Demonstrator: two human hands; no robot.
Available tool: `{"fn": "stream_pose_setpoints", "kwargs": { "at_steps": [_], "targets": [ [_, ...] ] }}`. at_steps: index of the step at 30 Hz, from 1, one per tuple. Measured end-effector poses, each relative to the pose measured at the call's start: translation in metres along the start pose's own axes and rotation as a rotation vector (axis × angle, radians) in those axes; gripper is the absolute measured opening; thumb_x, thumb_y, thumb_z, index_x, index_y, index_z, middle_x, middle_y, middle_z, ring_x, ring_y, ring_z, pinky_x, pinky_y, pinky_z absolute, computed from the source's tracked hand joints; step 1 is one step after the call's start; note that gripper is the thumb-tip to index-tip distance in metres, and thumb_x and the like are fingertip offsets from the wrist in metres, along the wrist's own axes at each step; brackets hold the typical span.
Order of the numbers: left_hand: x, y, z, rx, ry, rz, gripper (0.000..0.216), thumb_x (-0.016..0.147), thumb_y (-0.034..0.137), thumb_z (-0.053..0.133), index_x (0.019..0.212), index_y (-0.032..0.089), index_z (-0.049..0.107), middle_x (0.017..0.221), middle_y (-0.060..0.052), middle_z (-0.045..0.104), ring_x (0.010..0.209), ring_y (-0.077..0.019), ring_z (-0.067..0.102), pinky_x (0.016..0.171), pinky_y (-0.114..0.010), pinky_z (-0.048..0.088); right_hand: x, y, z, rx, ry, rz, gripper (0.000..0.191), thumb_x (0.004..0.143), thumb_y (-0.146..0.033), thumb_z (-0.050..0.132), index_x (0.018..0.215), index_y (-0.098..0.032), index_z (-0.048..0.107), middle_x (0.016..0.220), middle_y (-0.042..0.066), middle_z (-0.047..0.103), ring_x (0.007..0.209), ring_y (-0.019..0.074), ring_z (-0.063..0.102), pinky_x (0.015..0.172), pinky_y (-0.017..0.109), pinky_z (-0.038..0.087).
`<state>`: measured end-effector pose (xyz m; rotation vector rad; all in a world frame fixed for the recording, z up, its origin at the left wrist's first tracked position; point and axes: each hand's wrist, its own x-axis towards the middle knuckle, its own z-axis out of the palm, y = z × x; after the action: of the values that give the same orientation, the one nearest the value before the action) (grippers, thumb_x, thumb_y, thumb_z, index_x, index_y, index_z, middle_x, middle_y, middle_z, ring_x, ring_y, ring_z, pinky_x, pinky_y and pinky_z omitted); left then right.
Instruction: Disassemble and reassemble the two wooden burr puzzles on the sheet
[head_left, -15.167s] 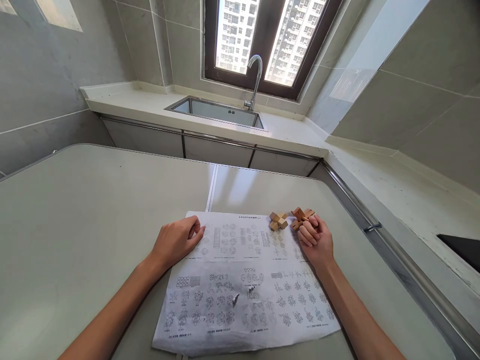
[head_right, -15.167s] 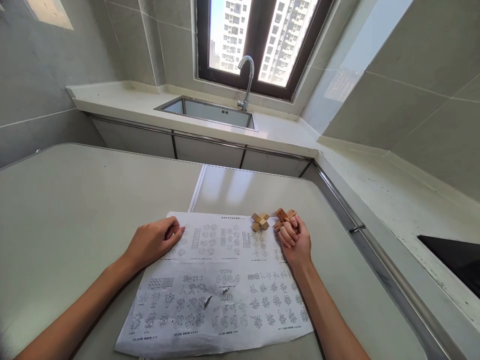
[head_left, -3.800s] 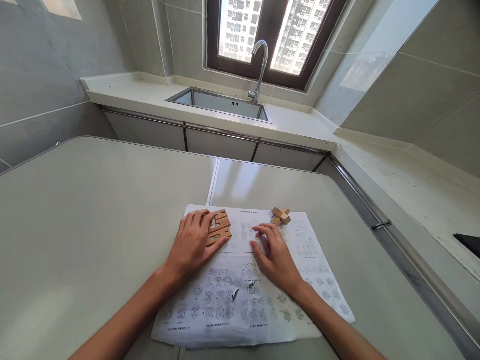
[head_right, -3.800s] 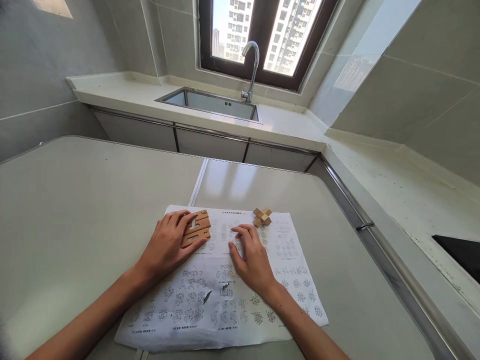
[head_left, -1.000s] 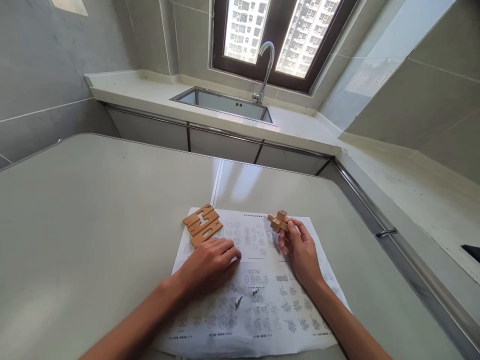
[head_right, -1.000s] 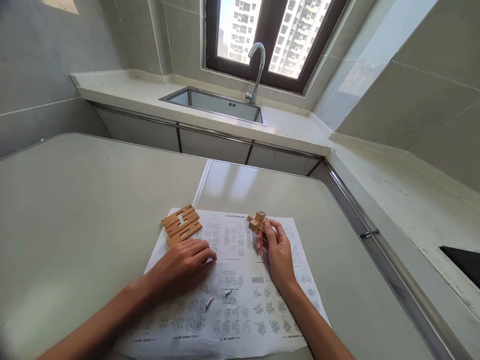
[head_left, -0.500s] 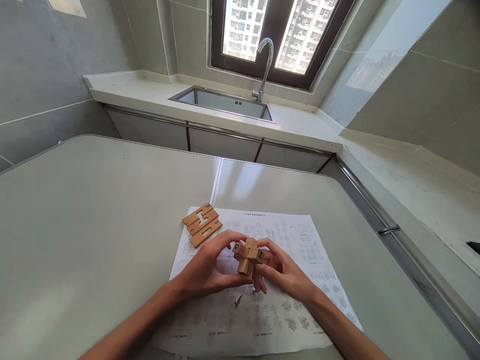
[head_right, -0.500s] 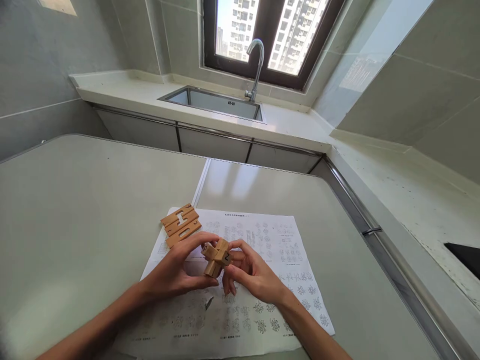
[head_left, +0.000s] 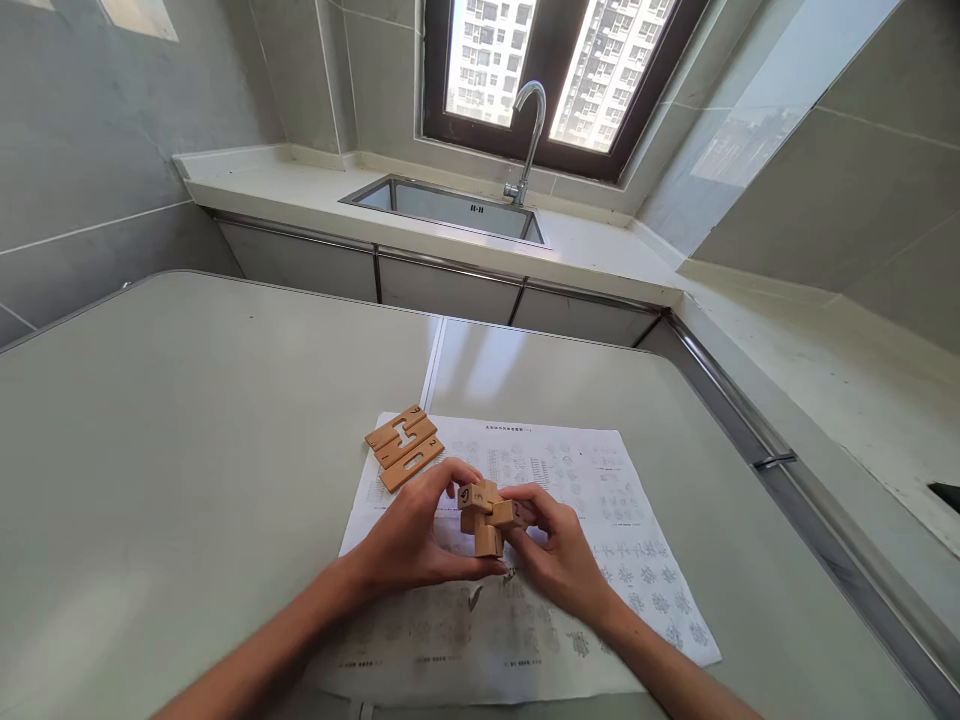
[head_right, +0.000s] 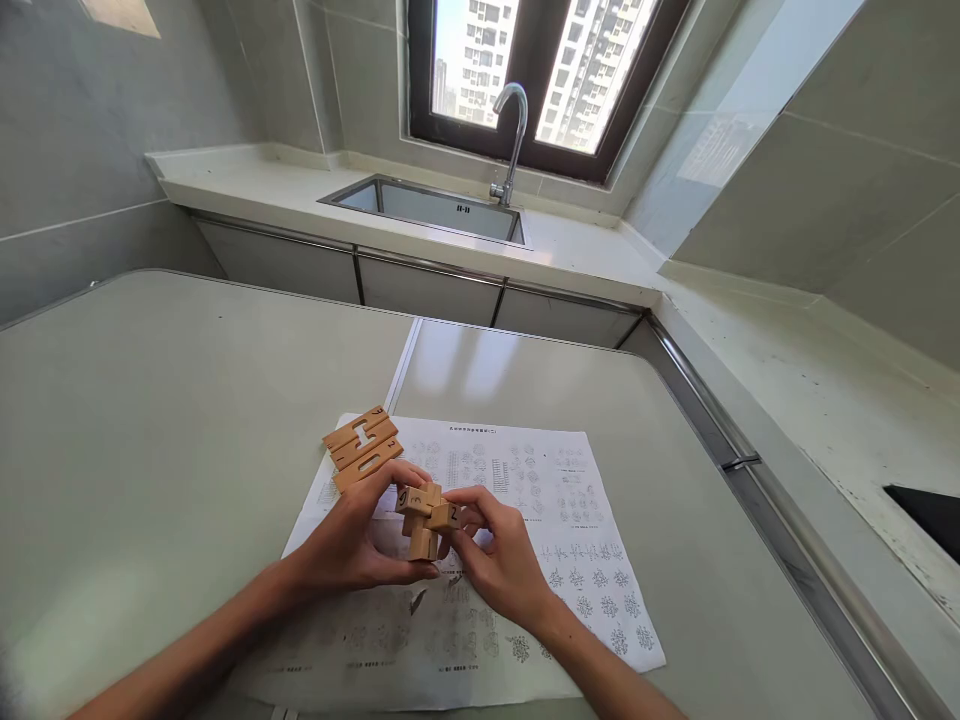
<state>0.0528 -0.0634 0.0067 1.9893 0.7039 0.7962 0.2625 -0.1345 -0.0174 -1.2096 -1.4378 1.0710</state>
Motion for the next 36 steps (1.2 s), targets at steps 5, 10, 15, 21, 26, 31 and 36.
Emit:
{"fn": "stream_pose_setpoints", "kwargs": {
  "at_steps": [5,10,15,21,26,31,36],
  "targets": [
    [-0.001,0.000,0.000,0.006,0.029,-0.009,0.061,0.067,0.041,0.095,0.111,0.023,0.055,0.115,-0.006,0.068,0.102,-0.0242,0.066,0.086,-0.036,0.052,0.001,-0.003,0.002,0.060,-0.007,0.051,0.020,0.099,-0.035,0.066,0.116,-0.025,0.062,0.086,0.002,0.069,0.072,0.0166,0.066,0.061,0.026,0.052],
    [0.001,0.001,-0.001,0.039,0.077,-0.058,0.061,0.069,0.044,0.093,0.111,0.023,0.054,0.108,-0.005,0.069,0.097,-0.0235,0.065,0.084,-0.036,0.052,0.002,-0.005,-0.004,0.245,-0.154,0.085,0.034,0.100,-0.042,0.067,0.128,-0.030,0.054,0.121,0.008,0.066,0.083,0.0169,0.068,0.072,0.031,0.059],
    [0.002,0.001,-0.002,0.084,0.105,-0.070,0.062,0.069,0.047,0.092,0.112,0.022,0.054,0.107,-0.006,0.069,0.097,-0.0244,0.065,0.082,-0.035,0.052,0.004,-0.002,-0.006,0.238,-0.145,0.030,0.038,0.099,-0.039,0.071,0.132,-0.029,0.055,0.130,0.009,0.065,0.113,0.0222,0.069,0.099,0.037,0.057],
    [0.004,0.000,-0.004,0.087,0.178,-0.081,0.063,0.069,0.051,0.092,0.112,0.022,0.056,0.107,-0.007,0.069,0.098,-0.0258,0.067,0.082,-0.036,0.052,0.008,-0.001,-0.008,0.171,-0.022,0.018,0.023,0.100,-0.040,0.070,0.118,-0.025,0.066,0.098,0.004,0.073,0.079,0.0174,0.071,0.079,0.034,0.062],
    [0.005,0.000,-0.005,-0.037,0.221,-0.140,0.058,0.074,0.050,0.090,0.113,0.024,0.055,0.105,-0.005,0.069,0.097,-0.0234,0.068,0.086,-0.036,0.053,0.010,-0.003,-0.012,0.099,0.068,0.007,0.019,0.099,-0.040,0.071,0.109,-0.024,0.069,0.115,0.008,0.077,0.090,0.0210,0.076,0.085,0.038,0.064],
    [0.005,0.001,-0.006,-0.013,0.211,-0.147,0.057,0.075,0.050,0.089,0.111,0.023,0.055,0.100,-0.003,0.068,0.092,-0.0217,0.066,0.083,-0.034,0.052,0.011,-0.002,-0.013,-0.045,0.118,0.024,0.021,0.097,-0.039,0.073,0.113,-0.026,0.070,0.120,0.008,0.078,0.107,0.0262,0.076,0.095,0.041,0.061],
    [0.005,-0.001,-0.006,0.069,0.186,-0.125,0.059,0.073,0.052,0.089,0.112,0.023,0.056,0.098,-0.003,0.067,0.086,-0.0204,0.062,0.079,-0.034,0.051,0.013,0.002,-0.015,-0.164,0.139,0.031,0.019,0.096,-0.039,0.073,0.111,-0.027,0.073,0.117,0.007,0.079,0.100,0.0257,0.076,0.087,0.038,0.061]
  ]
}}
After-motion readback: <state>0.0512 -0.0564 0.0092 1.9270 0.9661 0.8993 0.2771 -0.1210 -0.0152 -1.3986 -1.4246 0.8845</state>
